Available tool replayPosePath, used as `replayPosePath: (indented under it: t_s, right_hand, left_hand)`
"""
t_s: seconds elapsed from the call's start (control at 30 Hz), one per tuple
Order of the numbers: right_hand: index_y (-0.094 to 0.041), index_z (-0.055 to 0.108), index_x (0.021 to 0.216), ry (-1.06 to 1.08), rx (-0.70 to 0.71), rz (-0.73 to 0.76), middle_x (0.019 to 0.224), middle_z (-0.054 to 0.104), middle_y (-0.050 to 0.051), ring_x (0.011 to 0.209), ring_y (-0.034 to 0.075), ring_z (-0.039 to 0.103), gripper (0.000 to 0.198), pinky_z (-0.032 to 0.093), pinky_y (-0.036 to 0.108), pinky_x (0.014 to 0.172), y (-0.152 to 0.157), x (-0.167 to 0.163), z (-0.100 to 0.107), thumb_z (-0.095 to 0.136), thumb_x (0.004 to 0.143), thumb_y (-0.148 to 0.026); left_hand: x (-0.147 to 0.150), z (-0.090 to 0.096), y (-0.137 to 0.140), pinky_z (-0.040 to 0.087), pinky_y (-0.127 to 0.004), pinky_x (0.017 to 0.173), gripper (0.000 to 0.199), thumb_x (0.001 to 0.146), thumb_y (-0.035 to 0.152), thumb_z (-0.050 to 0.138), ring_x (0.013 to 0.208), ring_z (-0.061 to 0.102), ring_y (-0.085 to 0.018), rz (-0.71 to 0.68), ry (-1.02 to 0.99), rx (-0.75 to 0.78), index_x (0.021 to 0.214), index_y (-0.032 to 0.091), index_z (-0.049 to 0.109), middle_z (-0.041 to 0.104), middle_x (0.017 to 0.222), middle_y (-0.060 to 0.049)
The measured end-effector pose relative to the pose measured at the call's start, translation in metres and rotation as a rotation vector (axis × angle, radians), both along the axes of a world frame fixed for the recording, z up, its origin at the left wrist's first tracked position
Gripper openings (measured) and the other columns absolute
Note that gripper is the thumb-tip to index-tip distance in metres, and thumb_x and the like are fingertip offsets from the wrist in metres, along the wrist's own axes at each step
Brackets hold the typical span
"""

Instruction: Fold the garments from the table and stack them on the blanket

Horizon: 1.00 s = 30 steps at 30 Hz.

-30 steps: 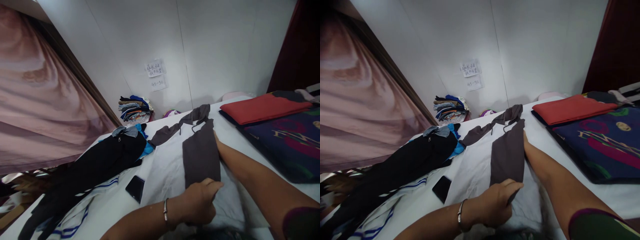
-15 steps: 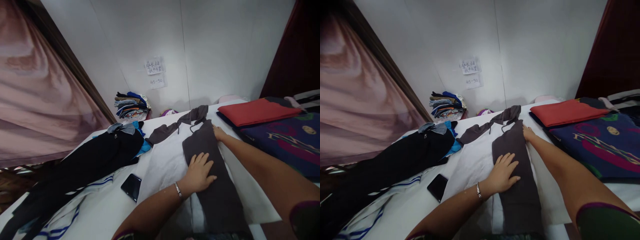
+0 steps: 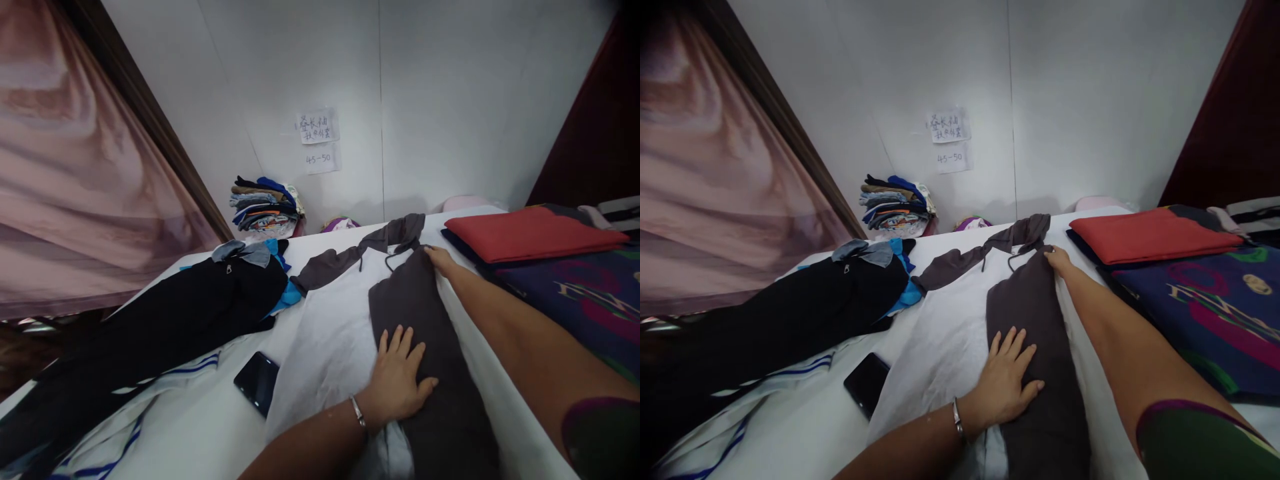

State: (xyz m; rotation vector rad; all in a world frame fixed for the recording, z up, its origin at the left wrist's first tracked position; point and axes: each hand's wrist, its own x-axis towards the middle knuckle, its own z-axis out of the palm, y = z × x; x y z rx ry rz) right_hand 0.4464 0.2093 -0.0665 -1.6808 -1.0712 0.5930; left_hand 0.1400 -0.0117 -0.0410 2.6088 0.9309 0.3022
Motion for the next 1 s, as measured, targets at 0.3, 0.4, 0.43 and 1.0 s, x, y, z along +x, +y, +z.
replayPosePath:
  t_s: [0.3, 0.4, 0.43, 1.0]
  right_hand:
    - [-0.016, 0.065, 0.119, -0.286, -0.100, -0.055, 0.107, 0.071, 0.010, 0.104, 0.025, 0.064, 0.044, 0.049, 0.031, 0.085, 0.022, 0.009, -0.017, 0.061, 0.075, -0.017]
    - [-0.018, 0.065, 0.120, -0.394, -0.164, -0.054, 0.113, 0.070, 0.010, 0.108, 0.027, 0.062, 0.047, 0.048, 0.033, 0.089, 0.020, 0.011, -0.018, 0.060, 0.073, -0.019]
    - [-0.017, 0.065, 0.121, -0.429, -0.183, -0.052, 0.115, 0.069, 0.010, 0.109, 0.027, 0.062, 0.048, 0.047, 0.034, 0.090, 0.019, 0.012, -0.017, 0.061, 0.073, -0.021]
    - [-0.022, 0.045, 0.141, -0.925, -0.311, 0.392, 0.154, 0.035, 0.011, 0.144, 0.030, 0.025, 0.061, 0.018, 0.057, 0.114, -0.020, -0.061, -0.013, 0.029, 0.094, -0.057]
  left_hand:
    - [-0.002, -0.001, -0.002, 0.010, -0.054, 0.120, 0.067, 0.090, 0.062, 0.044, 0.148, 0.012, -0.029, 0.040, -0.057, -0.059, 0.144, 0.022, 0.042, 0.025, 0.159, -0.010]
    - [-0.002, -0.002, -0.001, 0.011, -0.055, 0.120, 0.068, 0.090, 0.063, 0.044, 0.148, 0.012, -0.029, 0.041, -0.053, -0.074, 0.145, 0.023, 0.042, 0.025, 0.159, -0.010]
    - [-0.002, -0.002, -0.001, 0.011, -0.055, 0.120, 0.068, 0.090, 0.063, 0.044, 0.148, 0.013, -0.029, 0.039, -0.050, -0.076, 0.145, 0.023, 0.042, 0.025, 0.159, -0.010]
    - [0.003, -0.005, 0.000, 0.012, -0.055, 0.120, 0.066, 0.091, 0.061, 0.040, 0.148, 0.014, -0.031, 0.058, 0.017, -0.021, 0.145, 0.023, 0.042, 0.027, 0.158, -0.008]
